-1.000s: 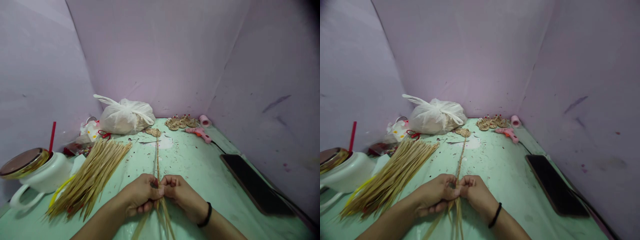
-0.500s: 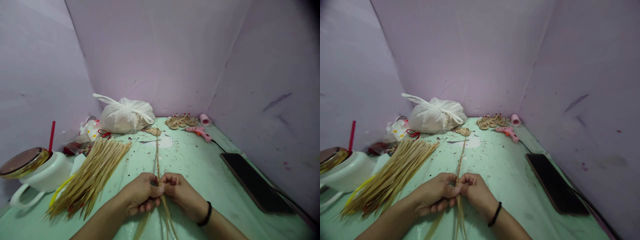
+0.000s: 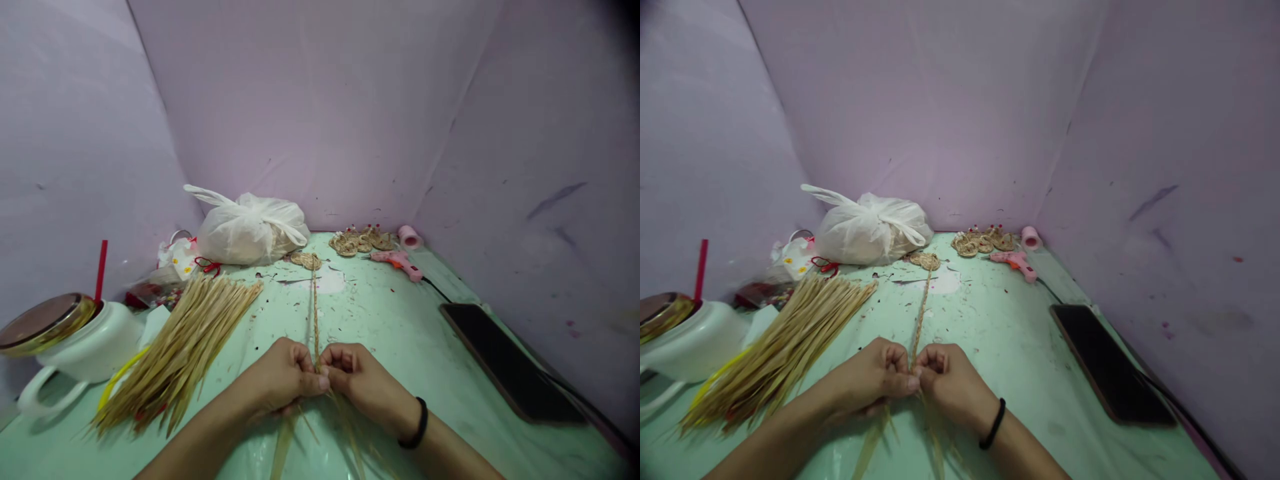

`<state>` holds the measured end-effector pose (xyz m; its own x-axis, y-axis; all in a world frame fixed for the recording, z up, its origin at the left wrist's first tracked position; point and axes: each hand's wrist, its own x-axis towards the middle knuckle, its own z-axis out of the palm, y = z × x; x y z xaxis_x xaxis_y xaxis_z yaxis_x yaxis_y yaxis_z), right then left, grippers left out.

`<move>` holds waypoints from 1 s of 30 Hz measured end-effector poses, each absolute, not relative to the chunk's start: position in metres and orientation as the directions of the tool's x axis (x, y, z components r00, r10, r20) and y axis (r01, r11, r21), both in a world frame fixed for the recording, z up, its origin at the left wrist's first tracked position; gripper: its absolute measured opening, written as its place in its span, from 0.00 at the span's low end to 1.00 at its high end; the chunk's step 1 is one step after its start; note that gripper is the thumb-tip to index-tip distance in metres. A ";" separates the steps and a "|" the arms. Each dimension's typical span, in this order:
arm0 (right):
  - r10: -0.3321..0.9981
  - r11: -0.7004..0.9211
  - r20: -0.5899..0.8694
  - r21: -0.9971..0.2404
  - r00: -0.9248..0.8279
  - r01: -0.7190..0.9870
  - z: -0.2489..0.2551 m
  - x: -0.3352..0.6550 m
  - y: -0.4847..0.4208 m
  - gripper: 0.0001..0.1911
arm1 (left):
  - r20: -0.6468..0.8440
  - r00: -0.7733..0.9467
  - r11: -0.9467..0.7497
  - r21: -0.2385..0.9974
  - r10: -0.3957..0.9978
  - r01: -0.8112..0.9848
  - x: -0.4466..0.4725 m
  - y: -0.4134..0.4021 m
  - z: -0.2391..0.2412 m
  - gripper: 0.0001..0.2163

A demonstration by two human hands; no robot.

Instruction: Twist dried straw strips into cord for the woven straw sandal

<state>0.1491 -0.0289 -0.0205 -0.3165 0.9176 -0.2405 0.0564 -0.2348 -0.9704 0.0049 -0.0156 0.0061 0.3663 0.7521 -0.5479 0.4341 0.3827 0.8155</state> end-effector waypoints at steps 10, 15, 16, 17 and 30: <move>0.936 -0.183 -0.210 -0.976 -0.284 0.119 -0.018 0.150 -0.029 0.06 | -0.523 0.445 0.345 0.838 0.726 0.422 0.000 -0.012 0.009 0.17; 0.842 -0.401 -0.387 -0.915 -0.377 0.044 -0.015 0.148 -0.031 0.08 | -0.316 0.481 0.070 0.884 0.818 0.462 0.003 -0.014 0.000 0.14; 0.823 -0.430 -0.404 -0.902 -0.400 0.026 -0.014 0.148 -0.031 0.08 | -0.295 0.495 0.035 0.882 0.817 0.469 0.003 -0.014 -0.002 0.14; 0.813 -0.448 -0.412 -0.894 -0.412 0.010 -0.014 0.148 -0.032 0.08 | -0.285 0.503 0.012 0.878 0.816 0.478 0.003 -0.014 -0.003 0.14; 0.829 -0.407 -0.375 -0.913 -0.415 0.012 -0.012 0.150 -0.031 0.09 | -0.507 0.536 0.300 0.852 0.675 0.429 -0.006 -0.006 0.013 0.09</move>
<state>0.1499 -0.0310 -0.0117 -0.4152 0.8290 -0.3746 0.0115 -0.4070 -0.9134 -0.0061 -0.0063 0.0128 0.5358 0.6749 -0.5074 0.4287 0.3003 0.8521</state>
